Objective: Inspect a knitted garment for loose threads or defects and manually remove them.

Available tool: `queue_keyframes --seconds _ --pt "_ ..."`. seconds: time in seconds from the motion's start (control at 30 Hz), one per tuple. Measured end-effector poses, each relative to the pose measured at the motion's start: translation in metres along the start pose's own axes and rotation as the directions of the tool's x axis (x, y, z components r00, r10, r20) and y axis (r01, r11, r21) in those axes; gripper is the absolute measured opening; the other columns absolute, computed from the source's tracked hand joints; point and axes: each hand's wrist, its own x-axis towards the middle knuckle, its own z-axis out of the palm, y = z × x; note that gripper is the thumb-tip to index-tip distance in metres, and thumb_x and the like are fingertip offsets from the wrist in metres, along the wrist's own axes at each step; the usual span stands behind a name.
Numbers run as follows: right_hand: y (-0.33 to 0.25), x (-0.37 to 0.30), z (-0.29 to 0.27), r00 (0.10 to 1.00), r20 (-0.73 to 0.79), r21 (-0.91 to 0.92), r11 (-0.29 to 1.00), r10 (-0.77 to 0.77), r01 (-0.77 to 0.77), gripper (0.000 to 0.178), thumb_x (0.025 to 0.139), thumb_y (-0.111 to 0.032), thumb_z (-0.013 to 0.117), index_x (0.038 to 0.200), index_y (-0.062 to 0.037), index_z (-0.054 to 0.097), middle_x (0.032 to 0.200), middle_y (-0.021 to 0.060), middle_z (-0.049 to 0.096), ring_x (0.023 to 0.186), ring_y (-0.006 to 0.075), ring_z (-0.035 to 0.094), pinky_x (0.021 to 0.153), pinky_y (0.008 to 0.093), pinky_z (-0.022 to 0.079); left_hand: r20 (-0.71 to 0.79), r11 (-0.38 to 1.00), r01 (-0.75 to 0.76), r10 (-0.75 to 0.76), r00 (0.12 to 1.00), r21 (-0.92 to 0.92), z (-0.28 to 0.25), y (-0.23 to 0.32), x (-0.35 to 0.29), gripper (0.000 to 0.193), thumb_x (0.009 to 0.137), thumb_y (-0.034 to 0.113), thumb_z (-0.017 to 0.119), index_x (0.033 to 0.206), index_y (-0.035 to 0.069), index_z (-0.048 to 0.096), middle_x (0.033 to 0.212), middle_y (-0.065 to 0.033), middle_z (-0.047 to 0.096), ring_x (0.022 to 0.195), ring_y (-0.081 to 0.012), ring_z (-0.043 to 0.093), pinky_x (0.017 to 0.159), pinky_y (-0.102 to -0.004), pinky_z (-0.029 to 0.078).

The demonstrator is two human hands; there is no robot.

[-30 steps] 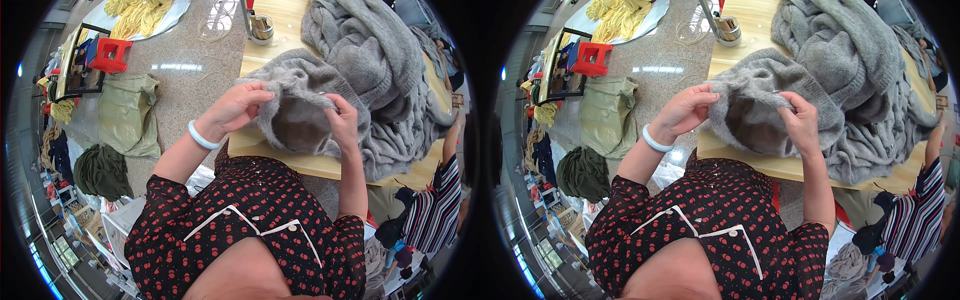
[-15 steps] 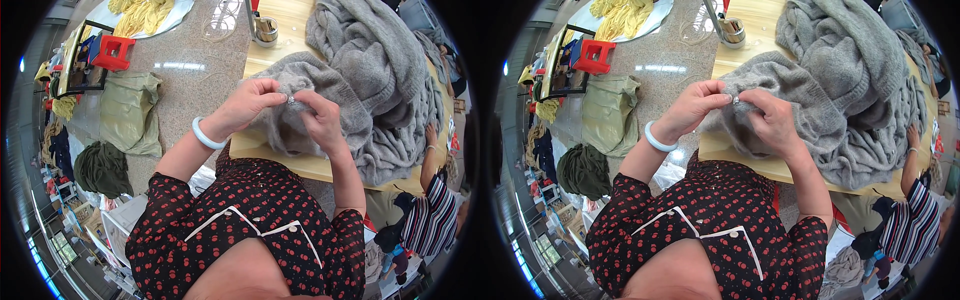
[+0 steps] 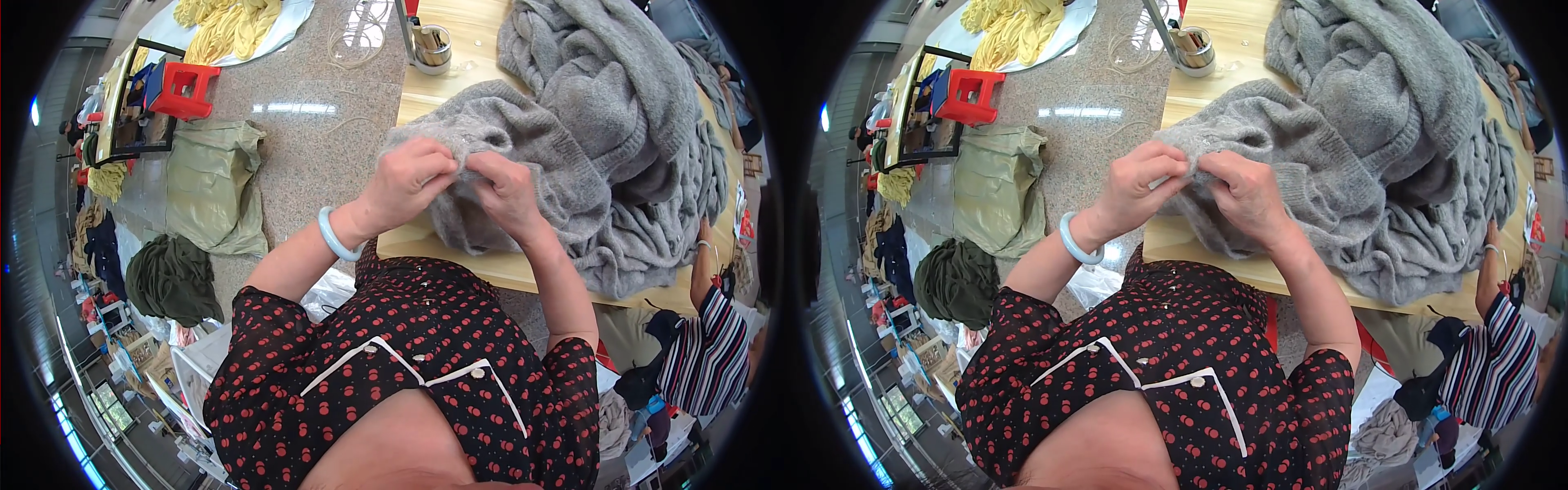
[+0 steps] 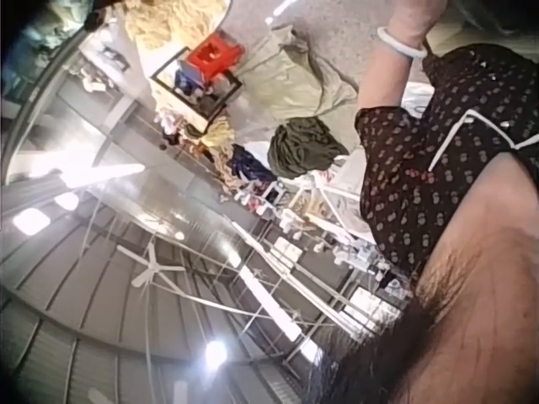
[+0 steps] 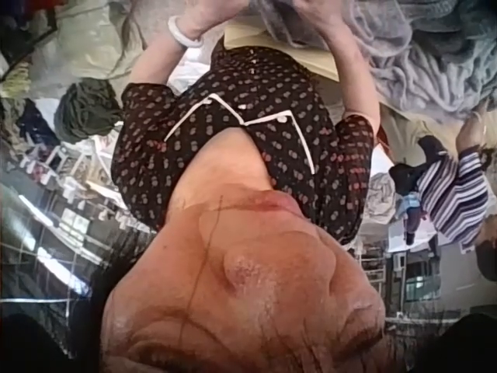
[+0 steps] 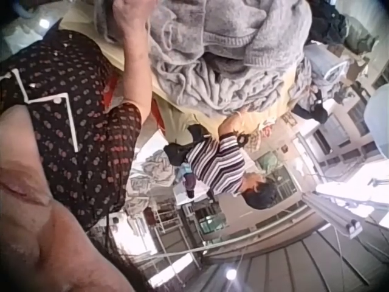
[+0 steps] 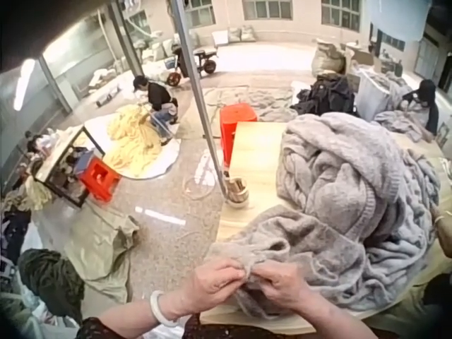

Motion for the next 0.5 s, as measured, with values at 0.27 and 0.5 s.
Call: queue_keyframes --seconds 0.27,0.5 --pt "-0.007 0.005 0.005 0.995 -0.062 -0.01 0.997 0.075 -0.075 0.035 0.066 0.006 0.051 0.099 -0.0044 0.055 0.087 0.0136 0.06 0.077 0.0298 0.059 0.066 0.0349 0.048 -0.066 0.992 -0.064 0.071 0.995 0.106 0.019 -0.003 -0.008 0.017 0.071 -0.006 0.056 0.087 0.0 0.053 0.088 -0.0152 0.055 0.078 -0.0297 0.054 0.068 -0.0326 0.045" --pt "0.0 0.01 -0.006 0.992 0.119 -0.056 0.998 -0.031 0.038 0.034 0.067 0.006 0.05 0.098 -0.0041 0.056 0.087 0.0136 0.059 0.077 0.0305 0.059 0.065 0.0362 0.048 0.047 0.969 -0.19 0.185 0.982 0.157 0.006 -0.012 -0.006 0.02 0.07 -0.005 0.055 0.09 -0.001 0.054 0.088 -0.0139 0.055 0.079 -0.0289 0.054 0.069 -0.0336 0.045"
